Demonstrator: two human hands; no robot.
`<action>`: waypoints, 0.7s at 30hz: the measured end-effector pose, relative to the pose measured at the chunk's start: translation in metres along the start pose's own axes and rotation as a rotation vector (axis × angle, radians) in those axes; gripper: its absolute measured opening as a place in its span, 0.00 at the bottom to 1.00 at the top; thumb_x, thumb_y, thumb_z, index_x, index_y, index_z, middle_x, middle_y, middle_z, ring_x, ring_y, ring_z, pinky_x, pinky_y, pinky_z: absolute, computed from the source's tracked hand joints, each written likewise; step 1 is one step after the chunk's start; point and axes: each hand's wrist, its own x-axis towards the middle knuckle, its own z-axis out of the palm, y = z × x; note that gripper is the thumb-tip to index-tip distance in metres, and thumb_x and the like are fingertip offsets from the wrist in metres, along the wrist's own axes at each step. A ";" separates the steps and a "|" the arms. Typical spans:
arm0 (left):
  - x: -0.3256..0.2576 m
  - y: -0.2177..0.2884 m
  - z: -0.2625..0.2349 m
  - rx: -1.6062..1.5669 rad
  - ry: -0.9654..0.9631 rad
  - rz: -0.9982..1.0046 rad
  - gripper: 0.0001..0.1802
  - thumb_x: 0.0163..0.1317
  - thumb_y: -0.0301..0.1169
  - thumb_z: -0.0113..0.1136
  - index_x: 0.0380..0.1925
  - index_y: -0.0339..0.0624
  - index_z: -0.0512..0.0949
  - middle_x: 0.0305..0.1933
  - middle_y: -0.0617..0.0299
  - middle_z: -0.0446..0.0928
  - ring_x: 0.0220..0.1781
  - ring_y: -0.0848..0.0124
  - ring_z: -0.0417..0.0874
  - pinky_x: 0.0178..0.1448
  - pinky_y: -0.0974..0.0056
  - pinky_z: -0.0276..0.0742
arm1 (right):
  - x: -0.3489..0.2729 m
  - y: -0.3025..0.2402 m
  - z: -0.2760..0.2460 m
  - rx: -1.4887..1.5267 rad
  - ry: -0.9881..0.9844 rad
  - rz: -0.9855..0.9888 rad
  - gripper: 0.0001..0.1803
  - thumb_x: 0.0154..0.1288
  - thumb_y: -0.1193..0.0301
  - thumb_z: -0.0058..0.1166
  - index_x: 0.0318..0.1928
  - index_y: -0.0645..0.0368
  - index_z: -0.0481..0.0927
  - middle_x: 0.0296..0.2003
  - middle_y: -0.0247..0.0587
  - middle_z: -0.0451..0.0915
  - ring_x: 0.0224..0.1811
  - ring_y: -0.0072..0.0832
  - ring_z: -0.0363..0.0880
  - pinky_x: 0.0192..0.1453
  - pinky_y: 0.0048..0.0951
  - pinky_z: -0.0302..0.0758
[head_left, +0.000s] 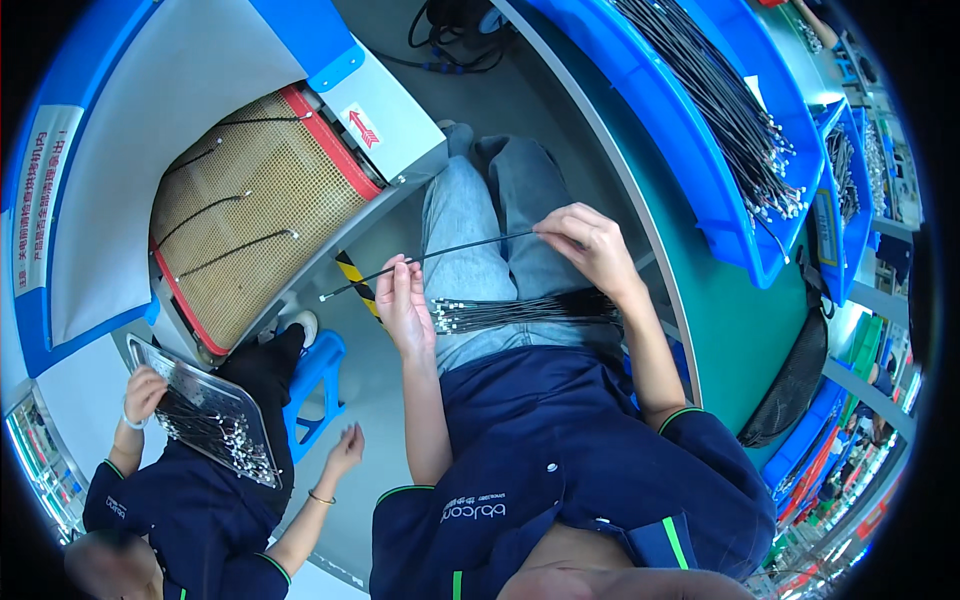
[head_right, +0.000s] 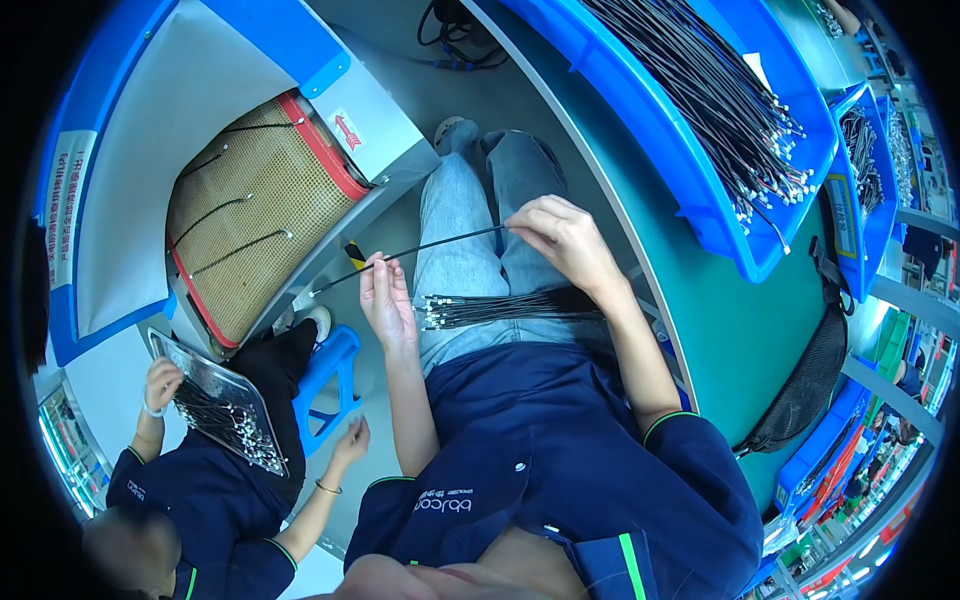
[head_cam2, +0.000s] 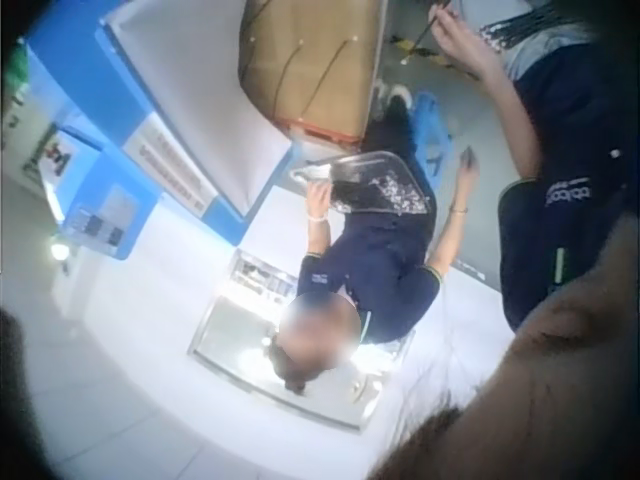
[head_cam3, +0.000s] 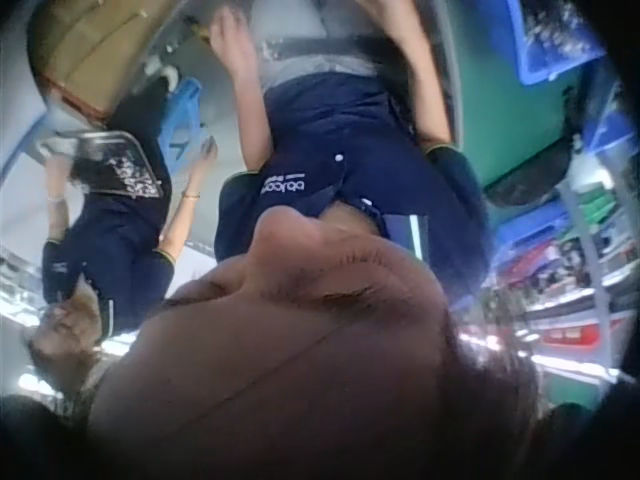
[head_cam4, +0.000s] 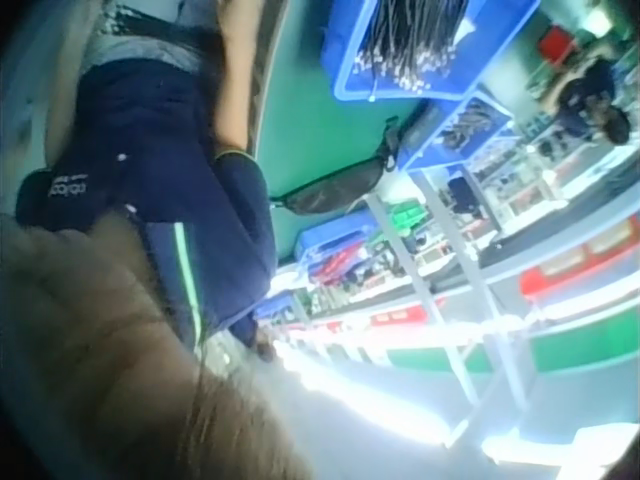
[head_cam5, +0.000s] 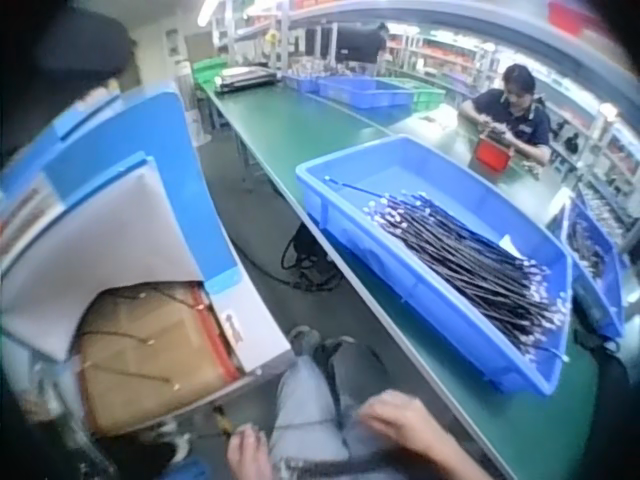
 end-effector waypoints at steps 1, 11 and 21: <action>0.000 0.000 -0.001 0.003 0.001 -0.001 0.10 0.67 0.26 0.53 0.45 0.34 0.75 0.40 0.57 0.78 0.42 0.74 0.80 0.48 0.73 0.78 | -0.001 0.001 0.002 -0.004 0.018 -0.010 0.07 0.52 0.78 0.62 0.33 0.60 0.80 0.31 0.38 0.79 0.32 0.33 0.79 0.37 0.29 0.76; -0.003 0.003 0.000 -0.016 -0.009 0.012 0.09 0.66 0.24 0.54 0.44 0.33 0.76 0.41 0.58 0.78 0.42 0.74 0.80 0.50 0.71 0.78 | -0.001 0.003 0.006 -0.007 0.015 0.019 0.06 0.51 0.76 0.65 0.31 0.60 0.83 0.27 0.36 0.81 0.30 0.30 0.78 0.34 0.27 0.75; -0.004 0.007 0.001 -0.022 -0.013 0.014 0.09 0.66 0.25 0.55 0.44 0.34 0.76 0.40 0.59 0.78 0.42 0.73 0.80 0.50 0.71 0.77 | -0.003 0.000 0.007 0.040 -0.062 0.108 0.05 0.53 0.76 0.64 0.31 0.61 0.82 0.26 0.39 0.79 0.30 0.31 0.78 0.33 0.30 0.74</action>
